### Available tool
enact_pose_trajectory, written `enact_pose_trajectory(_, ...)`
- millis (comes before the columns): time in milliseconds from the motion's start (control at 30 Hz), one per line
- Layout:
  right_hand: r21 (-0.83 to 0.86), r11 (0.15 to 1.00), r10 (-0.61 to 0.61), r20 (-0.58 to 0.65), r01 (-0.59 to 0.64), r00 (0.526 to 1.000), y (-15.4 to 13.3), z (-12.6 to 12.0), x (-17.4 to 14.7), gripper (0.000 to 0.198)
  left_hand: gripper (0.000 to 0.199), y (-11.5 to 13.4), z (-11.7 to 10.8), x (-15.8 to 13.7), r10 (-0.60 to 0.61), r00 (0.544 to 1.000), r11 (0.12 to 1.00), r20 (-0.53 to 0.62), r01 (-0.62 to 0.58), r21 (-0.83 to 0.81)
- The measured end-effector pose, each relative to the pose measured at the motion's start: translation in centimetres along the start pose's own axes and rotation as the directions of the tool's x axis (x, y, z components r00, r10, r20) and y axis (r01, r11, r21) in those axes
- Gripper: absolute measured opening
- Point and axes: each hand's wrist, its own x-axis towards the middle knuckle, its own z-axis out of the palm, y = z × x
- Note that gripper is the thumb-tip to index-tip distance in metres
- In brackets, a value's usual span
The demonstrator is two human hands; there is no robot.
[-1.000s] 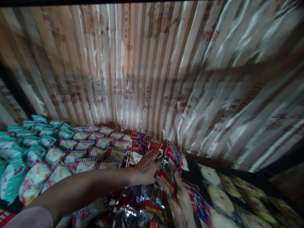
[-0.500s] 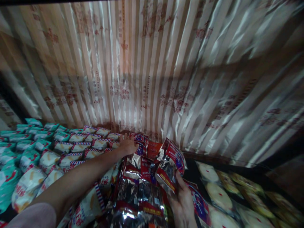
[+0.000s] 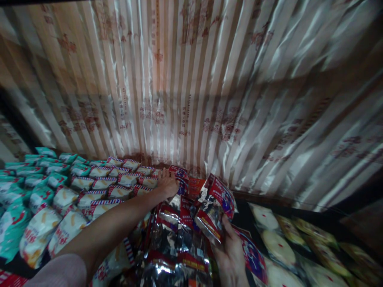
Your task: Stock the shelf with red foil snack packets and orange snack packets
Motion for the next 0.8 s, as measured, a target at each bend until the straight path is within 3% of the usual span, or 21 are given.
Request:
enact_pose_trajectory(200,0.021,0.998,0.055,0.022,-0.055,0.998,0.2,-0.2,0.4,0.016,0.051,-0.5,-0.8,-0.3,0.122,0.991,0.992,-0.054,-0.121,0.023)
enact_pose_trajectory(433,0.009,0.999,0.033,0.026,-0.033,0.999,0.5,-0.5,0.6,0.019,0.052,0.1,-1.4,-4.6,0.333,0.941,0.943,-0.056,-0.333,0.010)
enact_pose_trajectory(600,-0.045,0.997,0.062,0.101,-0.058,0.993,0.6,-0.8,0.5,0.025,0.053,-0.2,-1.5,-5.3,0.305,0.945,0.952,0.115,-0.304,-0.031)
enact_pose_trajectory(800,-0.069,0.996,0.068,0.091,-0.061,0.994,0.7,-0.9,0.8,0.029,0.052,-0.4,-1.6,-4.8,0.296,0.952,0.953,0.081,-0.289,-0.091)
